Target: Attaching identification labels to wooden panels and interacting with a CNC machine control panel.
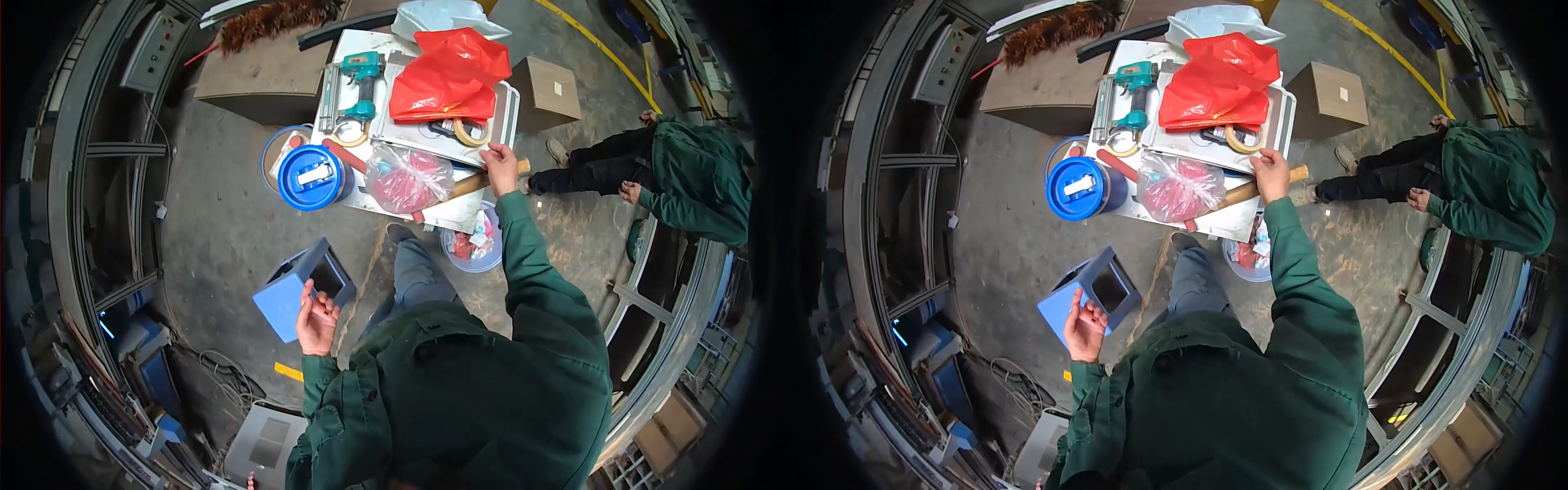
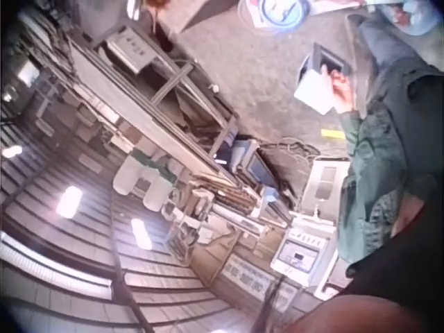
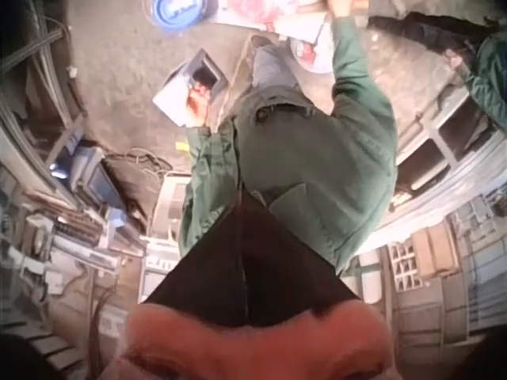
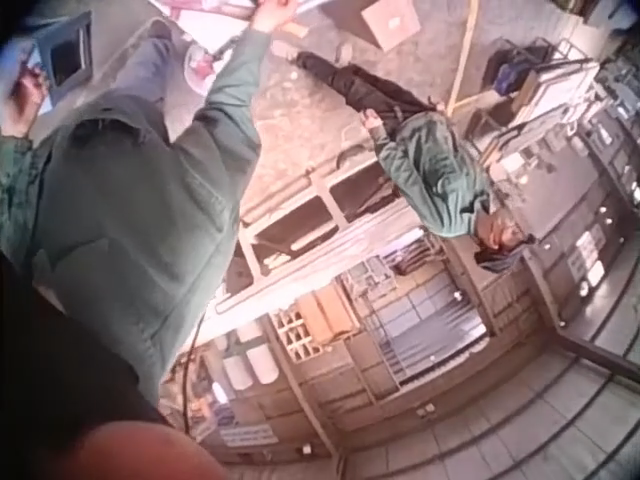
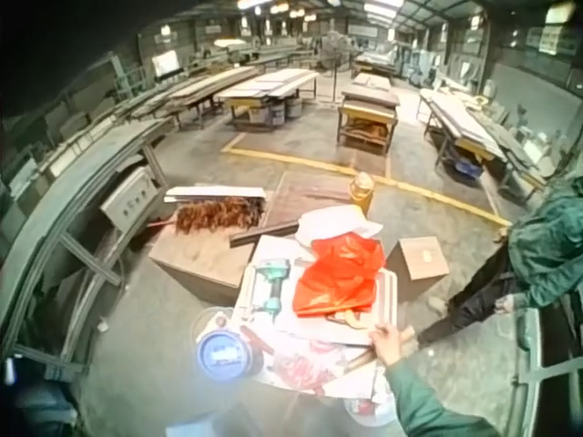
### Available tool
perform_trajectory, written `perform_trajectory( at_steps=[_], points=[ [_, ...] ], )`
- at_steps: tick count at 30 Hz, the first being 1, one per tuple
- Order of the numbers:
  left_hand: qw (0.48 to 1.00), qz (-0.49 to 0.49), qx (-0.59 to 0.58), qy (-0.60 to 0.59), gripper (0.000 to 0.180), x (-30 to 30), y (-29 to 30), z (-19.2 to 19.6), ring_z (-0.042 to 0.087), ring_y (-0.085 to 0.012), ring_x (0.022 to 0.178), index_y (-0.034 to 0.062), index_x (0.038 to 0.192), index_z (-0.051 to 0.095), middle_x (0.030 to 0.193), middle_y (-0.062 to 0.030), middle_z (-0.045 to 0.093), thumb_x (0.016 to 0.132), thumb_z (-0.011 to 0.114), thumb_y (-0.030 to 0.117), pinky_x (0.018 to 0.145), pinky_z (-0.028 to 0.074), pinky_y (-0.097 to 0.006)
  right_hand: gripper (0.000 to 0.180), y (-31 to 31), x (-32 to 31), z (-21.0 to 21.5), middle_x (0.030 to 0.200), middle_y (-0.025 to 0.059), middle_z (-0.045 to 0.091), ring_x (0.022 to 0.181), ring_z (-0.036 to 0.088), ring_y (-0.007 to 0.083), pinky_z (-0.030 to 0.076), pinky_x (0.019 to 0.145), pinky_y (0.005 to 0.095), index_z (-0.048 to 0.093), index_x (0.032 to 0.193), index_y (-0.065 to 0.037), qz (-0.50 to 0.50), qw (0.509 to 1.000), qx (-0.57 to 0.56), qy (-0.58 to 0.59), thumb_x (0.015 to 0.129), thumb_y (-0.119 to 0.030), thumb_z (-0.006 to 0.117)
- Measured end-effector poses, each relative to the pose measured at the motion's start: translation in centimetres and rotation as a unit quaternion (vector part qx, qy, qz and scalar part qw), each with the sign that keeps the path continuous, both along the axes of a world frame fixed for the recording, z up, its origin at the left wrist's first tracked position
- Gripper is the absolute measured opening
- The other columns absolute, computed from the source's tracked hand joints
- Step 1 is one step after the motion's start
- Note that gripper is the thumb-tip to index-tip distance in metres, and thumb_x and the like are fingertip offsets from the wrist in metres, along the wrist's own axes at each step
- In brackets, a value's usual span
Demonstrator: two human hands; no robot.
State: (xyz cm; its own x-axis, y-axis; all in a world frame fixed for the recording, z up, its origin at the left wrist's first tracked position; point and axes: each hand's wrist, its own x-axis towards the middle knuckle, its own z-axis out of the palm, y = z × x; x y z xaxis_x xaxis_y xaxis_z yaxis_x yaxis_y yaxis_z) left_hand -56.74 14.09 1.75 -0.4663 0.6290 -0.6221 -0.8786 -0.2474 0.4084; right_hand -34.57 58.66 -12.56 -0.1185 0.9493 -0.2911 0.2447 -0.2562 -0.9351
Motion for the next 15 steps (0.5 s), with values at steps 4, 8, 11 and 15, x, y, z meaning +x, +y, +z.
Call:
perform_trajectory(
  at_steps=[4, 8, 11, 15],
  points=[
    [1.000, 0.015, -0.018, 0.010, 0.041, -0.5, 2.9, 0.9, 0.054, -0.0171, 0.082, 0.0118, 0.130, 0.045, 0.092, -0.0040, 0.054, 0.091, 0.054, 0.017, 0.073, 0.046, -0.033, 0.026, -2.3, -0.7, -0.2, 0.089, 0.0044, 0.061, 0.074, 0.056, 0.0101, 0.048, 0.065, 0.0232, 0.059, 0.107, 0.000, 0.052, 0.980, 0.135, -0.136, 0.083, -0.008, 0.066],
    [0.997, -0.005, -0.055, 0.045, 0.037, -0.1, 4.0, 0.8, 0.054, -0.0165, 0.079, 0.0106, 0.129, 0.046, 0.088, -0.0038, 0.055, 0.093, 0.052, 0.014, 0.069, 0.045, -0.031, 0.023, -5.6, -3.9, 1.4, 0.087, 0.0031, 0.061, 0.076, 0.056, 0.0094, 0.047, 0.069, 0.0228, 0.061, 0.105, -0.002, 0.153, 0.977, 0.112, -0.097, 0.083, -0.007, 0.064],
    [0.996, -0.027, -0.064, 0.059, 0.033, 0.7, 3.3, 0.0, 0.053, -0.0153, 0.070, 0.0096, 0.126, 0.047, 0.083, -0.0028, 0.054, 0.094, 0.052, 0.014, 0.062, 0.044, -0.029, 0.020, -10.1, -8.2, 3.9, 0.086, 0.0020, 0.060, 0.072, 0.054, 0.0061, 0.046, 0.064, 0.0204, 0.062, 0.104, -0.002, 0.230, 0.961, 0.147, -0.038, 0.084, -0.005, 0.063],
    [0.965, -0.038, -0.184, 0.183, 0.038, 2.7, 3.7, 0.5, 0.052, -0.0071, 0.066, 0.0086, 0.123, 0.047, 0.082, 0.0002, 0.056, 0.088, 0.061, 0.005, 0.055, 0.041, -0.021, 0.014, -17.3, -12.9, 10.5, 0.086, -0.0003, 0.060, 0.073, 0.054, 0.0036, 0.044, 0.062, 0.0183, 0.062, 0.100, -0.003, 0.465, 0.874, -0.095, 0.105, 0.087, -0.008, 0.063]
  ],
)
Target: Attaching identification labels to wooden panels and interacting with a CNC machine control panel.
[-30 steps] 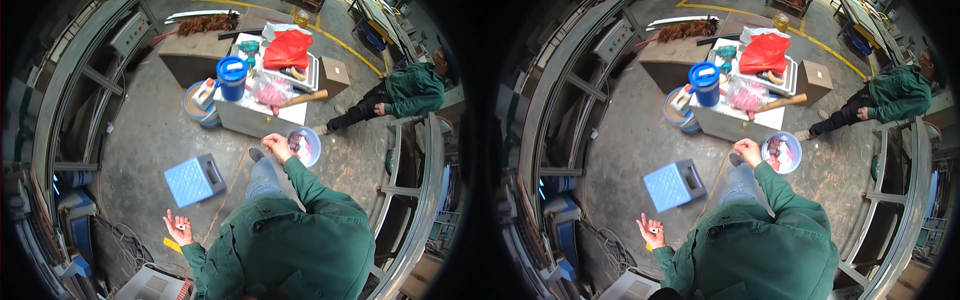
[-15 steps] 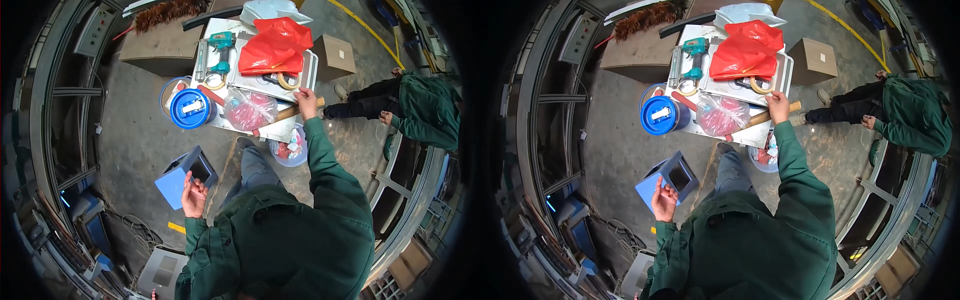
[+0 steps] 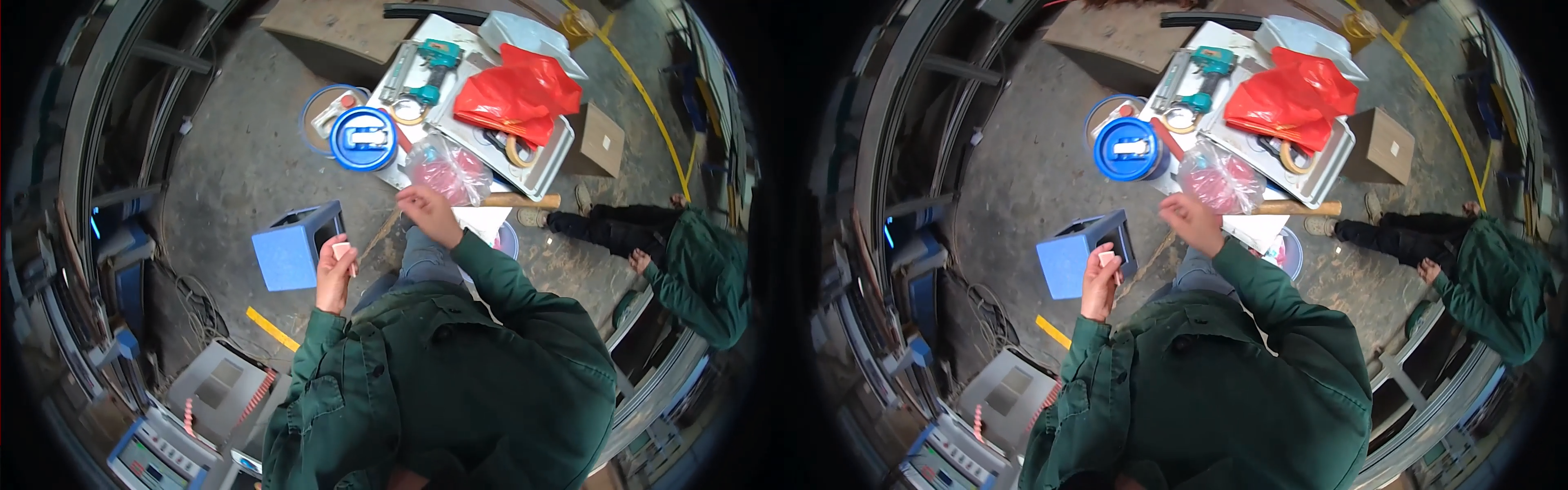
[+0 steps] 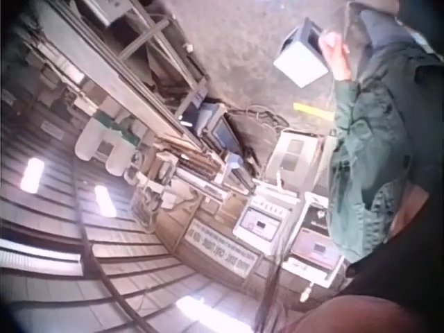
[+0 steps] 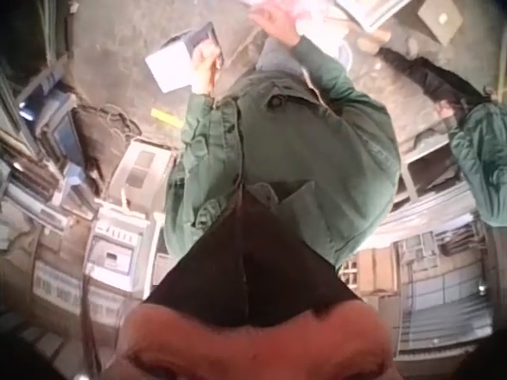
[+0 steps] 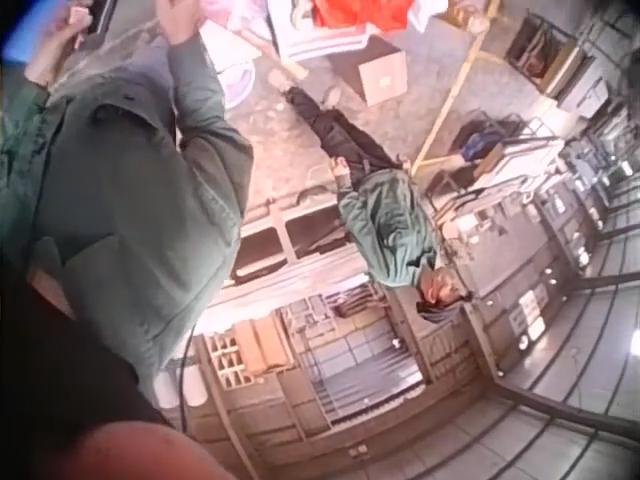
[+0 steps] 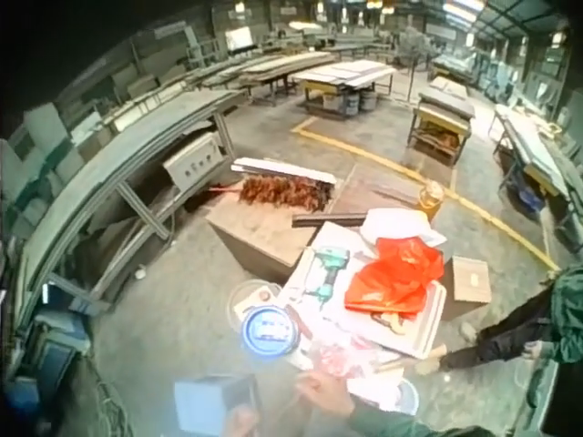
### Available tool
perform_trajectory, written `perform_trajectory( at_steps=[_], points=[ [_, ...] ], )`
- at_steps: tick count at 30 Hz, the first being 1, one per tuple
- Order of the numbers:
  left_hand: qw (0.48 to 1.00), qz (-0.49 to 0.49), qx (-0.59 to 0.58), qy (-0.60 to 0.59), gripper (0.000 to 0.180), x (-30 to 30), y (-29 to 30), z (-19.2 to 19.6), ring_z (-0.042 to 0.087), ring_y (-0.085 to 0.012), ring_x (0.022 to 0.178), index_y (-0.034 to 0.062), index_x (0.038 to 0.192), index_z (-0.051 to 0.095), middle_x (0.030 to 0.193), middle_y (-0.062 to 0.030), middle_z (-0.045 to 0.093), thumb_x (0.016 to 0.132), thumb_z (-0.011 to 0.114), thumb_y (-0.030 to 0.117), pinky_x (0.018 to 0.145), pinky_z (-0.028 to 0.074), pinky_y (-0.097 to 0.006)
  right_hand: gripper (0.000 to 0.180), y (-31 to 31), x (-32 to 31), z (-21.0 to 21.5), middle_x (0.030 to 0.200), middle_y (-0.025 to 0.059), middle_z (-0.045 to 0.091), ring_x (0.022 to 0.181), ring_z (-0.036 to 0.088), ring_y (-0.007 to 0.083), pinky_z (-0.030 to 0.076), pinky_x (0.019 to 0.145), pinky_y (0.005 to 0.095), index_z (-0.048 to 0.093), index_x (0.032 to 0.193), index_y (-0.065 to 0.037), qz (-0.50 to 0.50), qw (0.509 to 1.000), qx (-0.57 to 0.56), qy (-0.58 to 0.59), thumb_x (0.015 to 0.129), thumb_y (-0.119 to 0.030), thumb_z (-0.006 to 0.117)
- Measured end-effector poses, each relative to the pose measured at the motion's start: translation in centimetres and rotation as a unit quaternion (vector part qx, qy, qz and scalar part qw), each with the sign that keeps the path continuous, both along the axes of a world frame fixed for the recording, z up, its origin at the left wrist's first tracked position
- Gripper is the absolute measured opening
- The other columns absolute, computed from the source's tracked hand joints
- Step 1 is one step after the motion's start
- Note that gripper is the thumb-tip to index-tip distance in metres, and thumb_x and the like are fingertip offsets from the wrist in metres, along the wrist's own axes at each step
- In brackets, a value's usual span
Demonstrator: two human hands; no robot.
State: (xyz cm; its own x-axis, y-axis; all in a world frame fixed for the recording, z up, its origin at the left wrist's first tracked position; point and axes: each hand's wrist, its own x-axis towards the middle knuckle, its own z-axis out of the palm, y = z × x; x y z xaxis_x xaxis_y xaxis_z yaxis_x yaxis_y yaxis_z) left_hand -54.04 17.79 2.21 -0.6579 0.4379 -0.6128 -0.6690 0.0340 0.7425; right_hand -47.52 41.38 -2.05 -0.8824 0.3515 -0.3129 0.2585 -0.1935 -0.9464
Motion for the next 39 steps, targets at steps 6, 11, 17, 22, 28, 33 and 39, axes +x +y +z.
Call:
perform_trajectory(
  at_steps=[6, 11, 17, 22, 28, 33, 39],
  points=[
    [0.991, -0.006, 0.007, 0.135, 0.038, 1.3, 0.8, 2.1, 0.057, -0.0081, 0.088, 0.0072, 0.128, 0.047, 0.102, -0.0016, 0.059, 0.092, 0.058, 0.008, 0.074, 0.047, -0.022, 0.016, -6.2, -1.9, 3.9, 0.082, 0.0012, 0.063, 0.069, 0.056, 0.0038, 0.045, 0.060, 0.0199, 0.062, 0.096, 0.000, 0.181, 0.965, -0.187, 0.016, 0.089, -0.014, 0.062],
    [0.997, 0.050, 0.050, 0.033, 0.035, 2.2, -3.3, 4.0, 0.058, -0.0133, 0.106, -0.0007, 0.129, 0.049, 0.122, -0.0086, 0.058, 0.097, 0.050, 0.014, 0.090, 0.048, -0.027, 0.015, -7.8, -3.3, 4.6, 0.082, -0.0027, 0.064, 0.069, 0.055, 0.0026, 0.043, 0.060, 0.0178, 0.065, 0.096, -0.005, 0.256, 0.948, -0.187, -0.026, 0.089, -0.018, 0.064],
    [0.988, 0.059, 0.145, -0.001, 0.045, 3.9, -8.5, 6.0, 0.060, -0.0243, 0.108, 0.0013, 0.134, 0.041, 0.120, -0.0123, 0.059, 0.095, 0.054, 0.020, 0.089, 0.051, -0.034, 0.015, -11.5, -3.6, 7.6, 0.085, -0.0019, 0.064, 0.075, 0.057, 0.0040, 0.045, 0.062, 0.0182, 0.066, 0.097, -0.004, 0.321, 0.932, -0.166, -0.019, 0.089, -0.017, 0.063],
    [0.977, 0.019, 0.212, 0.013, 0.047, 5.7, -13.8, 7.3, 0.060, -0.0258, 0.108, 0.0017, 0.133, 0.041, 0.121, -0.0167, 0.059, 0.092, 0.059, 0.015, 0.089, 0.050, -0.034, 0.015, -16.1, -2.7, 9.0, 0.091, 0.0023, 0.064, 0.076, 0.058, 0.0056, 0.046, 0.065, 0.0192, 0.063, 0.100, -0.001, 0.391, 0.905, -0.168, -0.005, 0.090, -0.013, 0.062],
    [0.974, 0.135, 0.145, 0.108, 0.047, 9.1, -20.8, 6.6, 0.060, -0.0223, 0.109, -0.0012, 0.124, 0.050, 0.119, -0.0137, 0.059, 0.081, 0.068, -0.002, 0.091, 0.052, -0.033, 0.034, -24.9, -0.8, 11.7, 0.096, 0.0028, 0.060, 0.079, 0.057, 0.0065, 0.046, 0.072, 0.0213, 0.053, 0.118, -0.002, 0.393, 0.897, -0.196, 0.050, 0.087, -0.007, 0.064],
    [0.966, 0.157, 0.048, 0.201, 0.049, 10.8, -25.0, 5.8, 0.058, -0.0192, 0.110, -0.0029, 0.122, 0.049, 0.117, -0.0110, 0.056, 0.078, 0.070, -0.005, 0.092, 0.051, -0.032, 0.042, -30.5, 0.3, 10.3, 0.096, 0.0031, 0.060, 0.080, 0.057, 0.0078, 0.047, 0.075, 0.0213, 0.048, 0.123, -0.003, 0.410, 0.891, -0.180, 0.076, 0.085, -0.004, 0.066],
    [0.945, 0.066, -0.054, 0.316, 0.055, 11.5, -26.9, 6.1, 0.054, -0.0195, 0.113, 0.0019, 0.123, 0.051, 0.120, -0.0061, 0.050, 0.073, 0.076, 0.000, 0.094, 0.049, -0.033, 0.040, -32.0, 3.2, 10.8, 0.089, 0.0034, 0.063, 0.082, 0.061, 0.0105, 0.053, 0.075, 0.0271, 0.052, 0.119, -0.005, 0.370, 0.912, -0.169, 0.062, 0.082, -0.002, 0.066]
  ],
)
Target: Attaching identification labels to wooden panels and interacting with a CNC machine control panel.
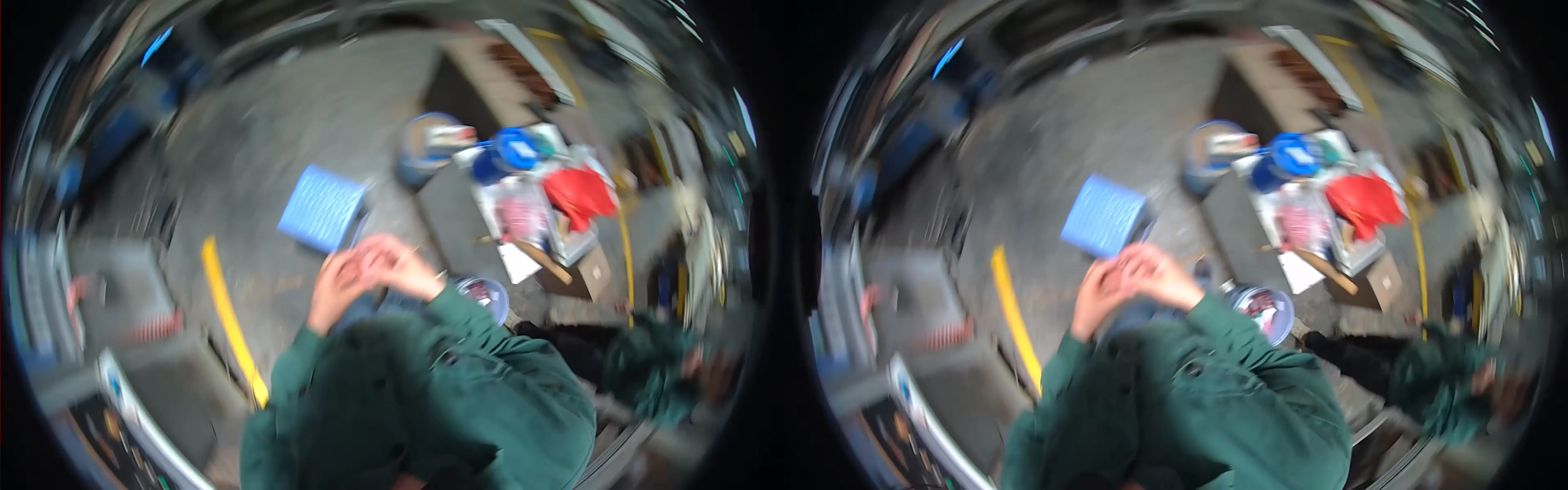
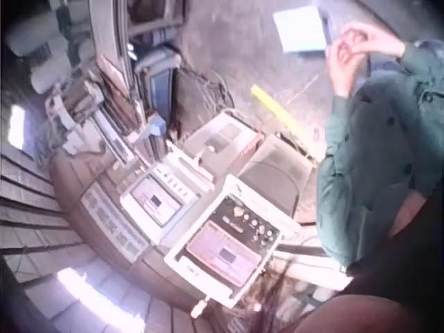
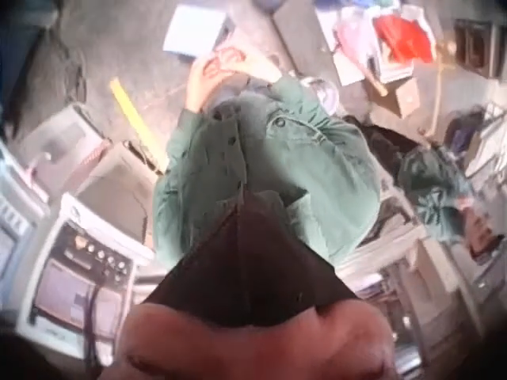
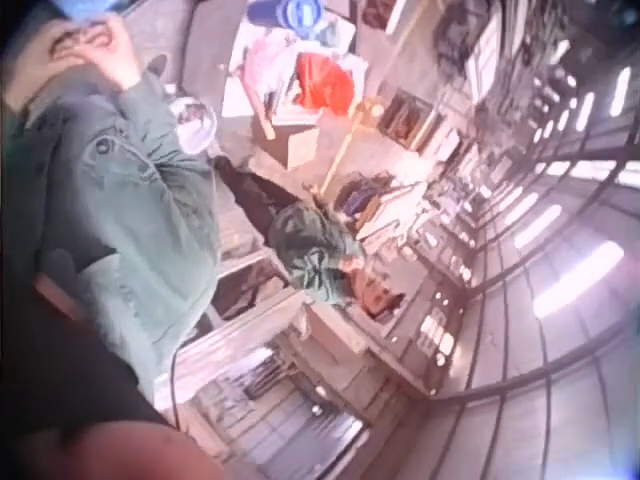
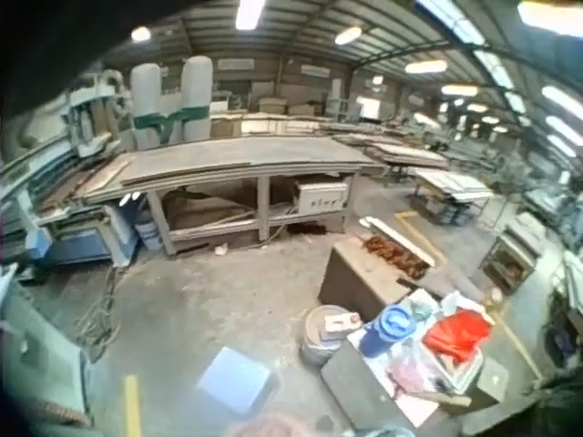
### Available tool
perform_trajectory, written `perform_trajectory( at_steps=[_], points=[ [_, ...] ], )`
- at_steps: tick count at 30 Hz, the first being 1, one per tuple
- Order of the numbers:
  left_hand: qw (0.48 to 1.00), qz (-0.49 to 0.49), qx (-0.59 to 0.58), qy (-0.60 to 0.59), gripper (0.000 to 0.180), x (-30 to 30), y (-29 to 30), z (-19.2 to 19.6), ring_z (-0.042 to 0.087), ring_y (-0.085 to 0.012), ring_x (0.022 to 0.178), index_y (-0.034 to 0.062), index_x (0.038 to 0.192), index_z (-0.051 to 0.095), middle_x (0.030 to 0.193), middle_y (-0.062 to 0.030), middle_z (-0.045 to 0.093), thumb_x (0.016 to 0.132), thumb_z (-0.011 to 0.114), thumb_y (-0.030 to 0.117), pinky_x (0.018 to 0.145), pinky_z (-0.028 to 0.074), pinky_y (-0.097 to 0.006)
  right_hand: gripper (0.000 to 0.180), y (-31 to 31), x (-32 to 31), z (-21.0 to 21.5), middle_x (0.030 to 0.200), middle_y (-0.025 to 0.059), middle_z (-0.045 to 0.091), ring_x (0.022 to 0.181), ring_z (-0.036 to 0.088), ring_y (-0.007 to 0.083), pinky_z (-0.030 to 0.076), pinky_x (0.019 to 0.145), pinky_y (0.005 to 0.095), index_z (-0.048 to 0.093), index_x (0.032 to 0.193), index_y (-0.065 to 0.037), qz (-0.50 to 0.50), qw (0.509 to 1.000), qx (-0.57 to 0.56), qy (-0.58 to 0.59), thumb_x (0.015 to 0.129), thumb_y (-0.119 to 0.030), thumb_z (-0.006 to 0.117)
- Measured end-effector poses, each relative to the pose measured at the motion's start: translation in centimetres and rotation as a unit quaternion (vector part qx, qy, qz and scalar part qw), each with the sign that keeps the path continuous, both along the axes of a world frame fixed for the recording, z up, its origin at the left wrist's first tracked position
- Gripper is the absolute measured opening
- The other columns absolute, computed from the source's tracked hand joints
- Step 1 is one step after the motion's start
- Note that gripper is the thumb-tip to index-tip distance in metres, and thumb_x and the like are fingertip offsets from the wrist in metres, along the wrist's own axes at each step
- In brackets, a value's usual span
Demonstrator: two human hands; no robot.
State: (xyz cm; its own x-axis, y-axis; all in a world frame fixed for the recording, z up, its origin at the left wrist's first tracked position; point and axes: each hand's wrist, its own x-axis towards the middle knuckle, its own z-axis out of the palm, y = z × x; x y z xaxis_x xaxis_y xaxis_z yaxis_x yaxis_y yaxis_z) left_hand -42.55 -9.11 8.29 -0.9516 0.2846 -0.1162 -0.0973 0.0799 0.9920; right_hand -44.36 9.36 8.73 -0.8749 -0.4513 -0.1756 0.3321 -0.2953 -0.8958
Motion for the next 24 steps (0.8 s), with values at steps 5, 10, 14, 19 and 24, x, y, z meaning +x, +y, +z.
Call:
perform_trajectory(
  at_steps=[5, 10, 14, 19, 24],
  points=[
    [0.989, -0.103, 0.061, -0.089, 0.060, 0.8, 1.1, -2.7, 0.056, -0.0223, 0.109, 0.0014, 0.128, 0.043, 0.122, -0.0111, 0.051, 0.074, 0.066, -0.014, 0.085, 0.055, -0.035, 0.032, 1.5, 3.8, -1.4, 0.089, -0.0012, 0.060, 0.078, 0.057, 0.0047, 0.047, 0.065, 0.0198, 0.055, 0.112, -0.008, -0.097, 0.995, -0.029, 0.009, 0.084, -0.012, 0.071],
    [0.957, -0.148, 0.158, -0.193, 0.056, 0.3, 6.0, -0.6, 0.058, -0.0183, 0.103, 0.0004, 0.126, 0.044, 0.118, -0.0104, 0.053, 0.077, 0.064, -0.015, 0.085, 0.054, -0.030, 0.041, 6.0, 6.2, -1.9, 0.091, -0.0035, 0.056, 0.078, 0.053, 0.0025, 0.041, 0.062, 0.0174, 0.052, 0.121, -0.008, -0.133, 0.991, 0.021, -0.020, 0.085, -0.018, 0.070],
    [0.953, -0.181, 0.149, -0.191, 0.053, -0.7, 9.5, -1.1, 0.059, -0.0177, 0.102, 0.0002, 0.124, 0.047, 0.116, -0.0092, 0.054, 0.076, 0.065, -0.015, 0.084, 0.053, -0.029, 0.036, 9.4, 6.7, -0.4, 0.087, -0.0041, 0.059, 0.073, 0.055, 0.0037, 0.040, 0.056, 0.0184, 0.055, 0.117, -0.012, -0.165, 0.986, 0.014, -0.015, 0.087, -0.027, 0.067],
    [0.970, -0.222, 0.060, -0.083, 0.048, -1.6, 15.5, -0.8, 0.060, -0.0178, 0.101, 0.0011, 0.118, 0.053, 0.115, -0.0081, 0.055, 0.074, 0.067, -0.013, 0.082, 0.054, -0.028, 0.041, 14.0, 7.6, -1.8, 0.094, -0.0014, 0.061, 0.080, 0.059, 0.0060, 0.045, 0.060, 0.0210, 0.051, 0.121, -0.011, -0.230, 0.971, -0.024, -0.064, 0.089, -0.032, 0.065],
    [0.944, -0.270, -0.096, 0.166, 0.046, -1.9, 21.3, 0.3, 0.063, -0.0185, 0.096, 0.0052, 0.113, 0.058, 0.113, -0.0079, 0.057, 0.071, 0.073, -0.005, 0.073, 0.052, -0.027, 0.047, 19.2, 8.8, -2.8, 0.108, 0.0005, 0.059, 0.093, 0.059, 0.0091, 0.048, 0.072, 0.0243, 0.046, 0.125, -0.011, -0.232, 0.964, -0.037, -0.124, 0.088, -0.031, 0.066]
  ],
)
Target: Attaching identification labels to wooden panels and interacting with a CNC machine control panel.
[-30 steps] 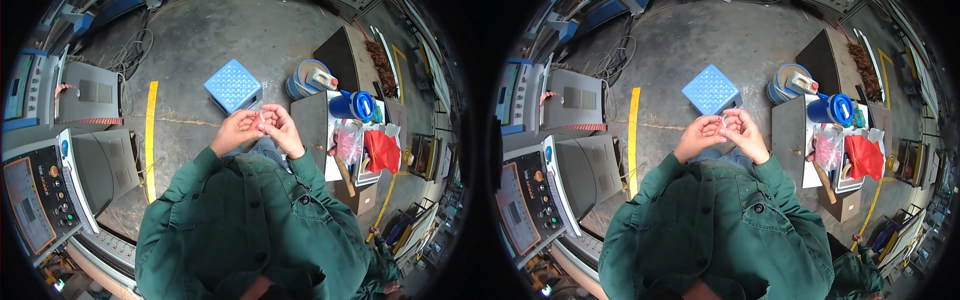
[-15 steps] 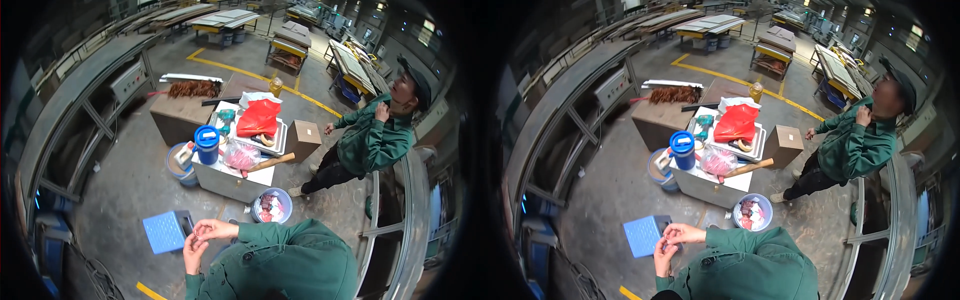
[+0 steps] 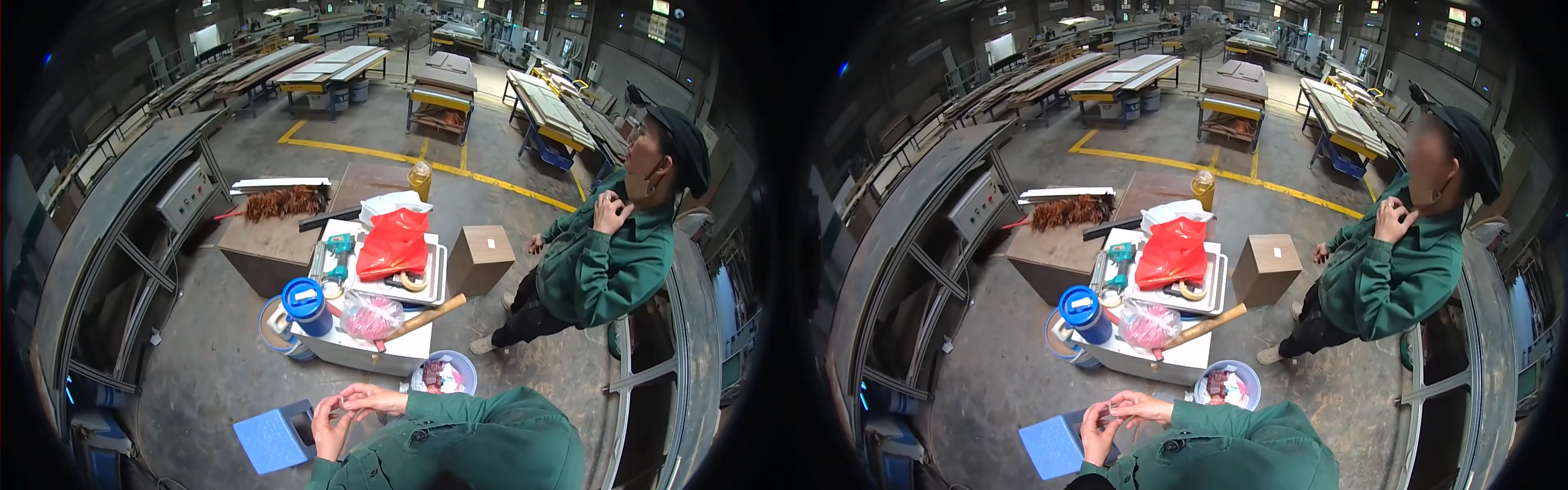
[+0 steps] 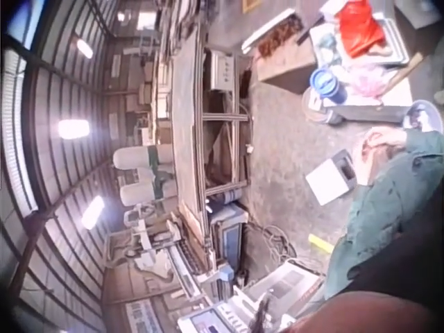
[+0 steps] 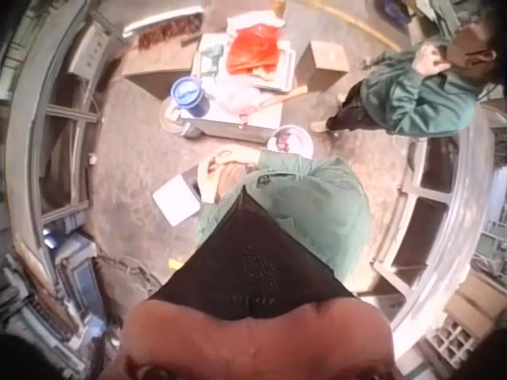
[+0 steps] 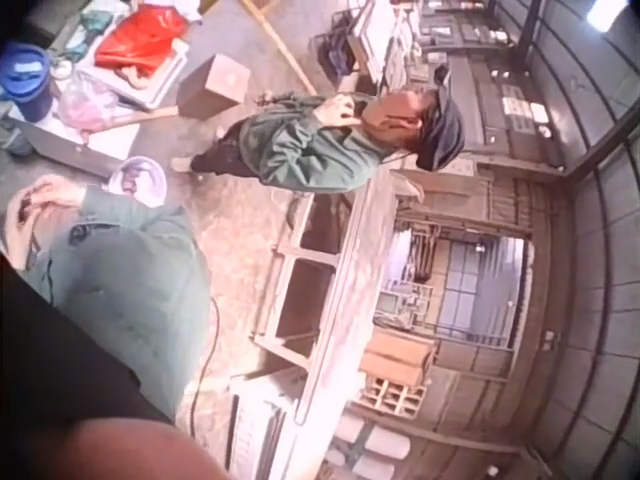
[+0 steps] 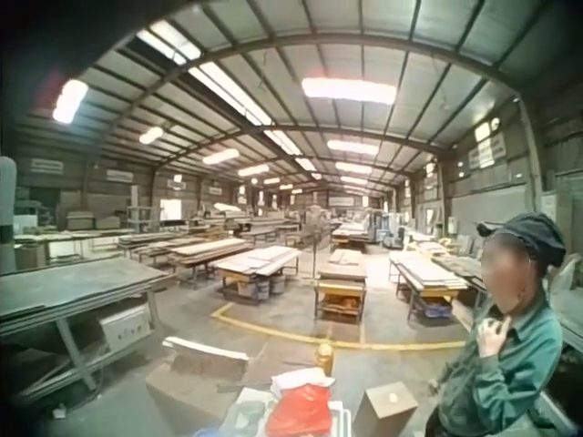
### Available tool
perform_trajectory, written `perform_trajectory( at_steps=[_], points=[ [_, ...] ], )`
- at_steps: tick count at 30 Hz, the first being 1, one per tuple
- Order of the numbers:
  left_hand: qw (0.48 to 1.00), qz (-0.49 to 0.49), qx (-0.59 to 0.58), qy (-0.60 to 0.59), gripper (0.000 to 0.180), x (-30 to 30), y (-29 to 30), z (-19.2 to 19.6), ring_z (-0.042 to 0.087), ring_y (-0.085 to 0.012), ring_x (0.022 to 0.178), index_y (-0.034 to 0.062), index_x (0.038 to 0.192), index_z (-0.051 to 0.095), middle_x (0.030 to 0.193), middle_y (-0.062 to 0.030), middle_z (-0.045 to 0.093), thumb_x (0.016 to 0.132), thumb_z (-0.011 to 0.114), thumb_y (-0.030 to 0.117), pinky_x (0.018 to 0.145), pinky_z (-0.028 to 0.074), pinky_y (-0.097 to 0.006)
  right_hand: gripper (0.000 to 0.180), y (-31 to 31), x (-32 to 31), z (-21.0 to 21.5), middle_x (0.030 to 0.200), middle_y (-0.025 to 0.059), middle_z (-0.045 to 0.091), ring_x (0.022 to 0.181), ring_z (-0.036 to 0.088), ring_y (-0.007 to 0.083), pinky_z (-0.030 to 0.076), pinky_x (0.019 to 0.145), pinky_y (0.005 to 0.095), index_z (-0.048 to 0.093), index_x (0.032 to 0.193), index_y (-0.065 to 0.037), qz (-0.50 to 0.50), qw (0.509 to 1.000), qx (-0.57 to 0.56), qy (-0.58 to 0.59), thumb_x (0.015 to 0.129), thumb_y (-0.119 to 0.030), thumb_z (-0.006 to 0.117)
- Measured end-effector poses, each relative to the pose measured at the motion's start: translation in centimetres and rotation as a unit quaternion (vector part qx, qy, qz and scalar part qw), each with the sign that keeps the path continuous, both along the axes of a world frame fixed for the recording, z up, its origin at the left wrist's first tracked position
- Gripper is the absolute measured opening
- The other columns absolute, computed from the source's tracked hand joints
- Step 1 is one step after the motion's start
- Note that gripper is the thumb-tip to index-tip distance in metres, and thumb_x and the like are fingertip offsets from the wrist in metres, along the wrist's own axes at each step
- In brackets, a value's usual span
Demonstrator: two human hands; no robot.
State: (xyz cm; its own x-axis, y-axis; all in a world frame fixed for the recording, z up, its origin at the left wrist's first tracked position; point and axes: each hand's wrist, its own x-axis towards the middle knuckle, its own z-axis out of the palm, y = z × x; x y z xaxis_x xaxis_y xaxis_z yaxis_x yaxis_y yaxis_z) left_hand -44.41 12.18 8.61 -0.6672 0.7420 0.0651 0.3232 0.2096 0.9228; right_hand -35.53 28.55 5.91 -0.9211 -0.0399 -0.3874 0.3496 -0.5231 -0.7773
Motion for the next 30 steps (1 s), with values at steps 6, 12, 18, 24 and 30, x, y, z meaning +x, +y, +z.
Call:
perform_trajectory(
  at_steps=[6, 12, 18, 24, 30],
  points=[
    [0.998, -0.053, 0.020, -0.001, 0.045, -0.2, 3.5, -0.3, 0.060, -0.0213, 0.098, 0.0068, 0.114, 0.059, 0.116, -0.0103, 0.055, 0.072, 0.074, 0.000, 0.076, 0.053, -0.030, 0.048, 3.4, 1.0, -0.1, 0.112, 0.0009, 0.059, 0.098, 0.058, 0.0097, 0.048, 0.076, 0.0250, 0.045, 0.127, -0.011, -0.010, 0.999, -0.037, 0.009, 0.087, -0.026, 0.068],
    [0.972, -0.118, 0.068, -0.191, 0.045, -1.5, 3.6, -0.4, 0.056, -0.0213, 0.111, 0.0026, 0.120, 0.055, 0.120, -0.0099, 0.051, 0.078, 0.071, -0.001, 0.090, 0.052, -0.032, 0.048, 3.5, 0.7, 0.1, 0.113, 0.0014, 0.059, 0.100, 0.058, 0.0088, 0.048, 0.078, 0.0250, 0.046, 0.128, -0.011, -0.041, 0.998, -0.045, 0.024, 0.087, -0.024, 0.068],
    [0.943, -0.102, 0.053, -0.314, 0.042, -2.4, 2.7, -1.6, 0.057, -0.0229, 0.112, -0.0026, 0.118, 0.053, 0.122, -0.0096, 0.050, 0.079, 0.069, -0.004, 0.093, 0.051, -0.032, 0.051, 2.5, 0.2, -1.4, 0.119, 0.0020, 0.057, 0.103, 0.056, 0.0092, 0.047, 0.077, 0.0246, 0.048, 0.129, -0.011, -0.036, 0.998, -0.048, 0.013, 0.085, -0.025, 0.070],
    [0.923, -0.068, 0.075, -0.371, 0.053, -2.5, 2.2, -1.1, 0.056, -0.0245, 0.113, -0.0028, 0.122, 0.048, 0.125, -0.0125, 0.048, 0.075, 0.071, -0.008, 0.089, 0.053, -0.032, 0.056, 1.6, 0.0, -2.0, 0.118, 0.0044, 0.051, 0.093, 0.052, 0.0082, 0.042, 0.071, 0.0218, 0.049, 0.131, -0.013, -0.060, 0.998, -0.016, 0.019, 0.083, -0.030, 0.072],
    [0.912, -0.036, 0.096, -0.398, 0.058, -1.7, 2.1, -0.4, 0.057, -0.0246, 0.112, -0.0026, 0.127, 0.045, 0.130, -0.0153, 0.045, 0.074, 0.069, -0.012, 0.089, 0.054, -0.033, 0.059, 1.3, 0.4, -1.6, 0.119, 0.0053, 0.048, 0.093, 0.050, 0.0085, 0.040, 0.071, 0.0216, 0.047, 0.132, -0.015, -0.062, 0.998, 0.004, 0.020, 0.082, -0.032, 0.073]
  ],
)
